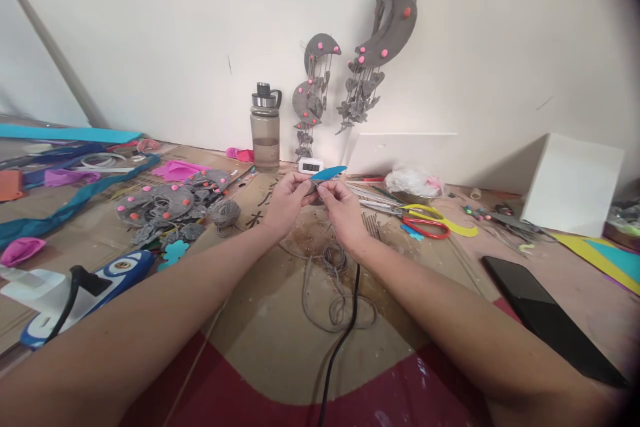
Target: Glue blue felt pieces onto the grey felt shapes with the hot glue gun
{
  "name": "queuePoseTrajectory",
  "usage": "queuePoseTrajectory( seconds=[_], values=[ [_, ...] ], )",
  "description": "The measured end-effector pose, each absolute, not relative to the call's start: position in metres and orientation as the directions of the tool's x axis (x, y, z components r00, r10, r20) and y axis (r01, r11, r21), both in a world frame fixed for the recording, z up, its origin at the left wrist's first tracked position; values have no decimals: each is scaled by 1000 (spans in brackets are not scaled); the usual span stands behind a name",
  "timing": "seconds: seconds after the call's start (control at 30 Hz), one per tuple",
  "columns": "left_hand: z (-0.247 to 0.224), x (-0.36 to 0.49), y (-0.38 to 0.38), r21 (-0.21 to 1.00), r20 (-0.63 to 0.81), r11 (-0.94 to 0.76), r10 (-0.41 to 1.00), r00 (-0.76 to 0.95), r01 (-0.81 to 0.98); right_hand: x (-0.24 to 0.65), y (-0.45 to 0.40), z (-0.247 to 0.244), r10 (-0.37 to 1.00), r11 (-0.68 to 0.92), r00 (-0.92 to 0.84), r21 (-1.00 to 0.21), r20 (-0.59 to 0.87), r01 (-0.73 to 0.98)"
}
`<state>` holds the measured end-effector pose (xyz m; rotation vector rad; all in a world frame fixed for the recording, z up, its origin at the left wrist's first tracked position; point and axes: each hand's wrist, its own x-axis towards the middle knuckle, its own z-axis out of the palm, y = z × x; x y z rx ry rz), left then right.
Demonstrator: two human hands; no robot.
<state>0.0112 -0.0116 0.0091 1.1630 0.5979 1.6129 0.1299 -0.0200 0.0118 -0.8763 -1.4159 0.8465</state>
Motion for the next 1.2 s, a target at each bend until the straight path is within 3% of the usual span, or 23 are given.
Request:
queuePoseTrajectory(
  seconds=[0.33,0.93,1.2],
  values=[
    [12,13,-14,834,338,-321,940,-45,-450,130,-19,10,896,445,-14,-895,444,41],
    [12,13,-11,797,352,-374,926,-139,-475,146,-17,23,819,542,10,-778,574,318],
    [14,15,-14,818,317,-320,944,-89,-478,150,-12,23,822,530,56,-798,566,288]
  ],
)
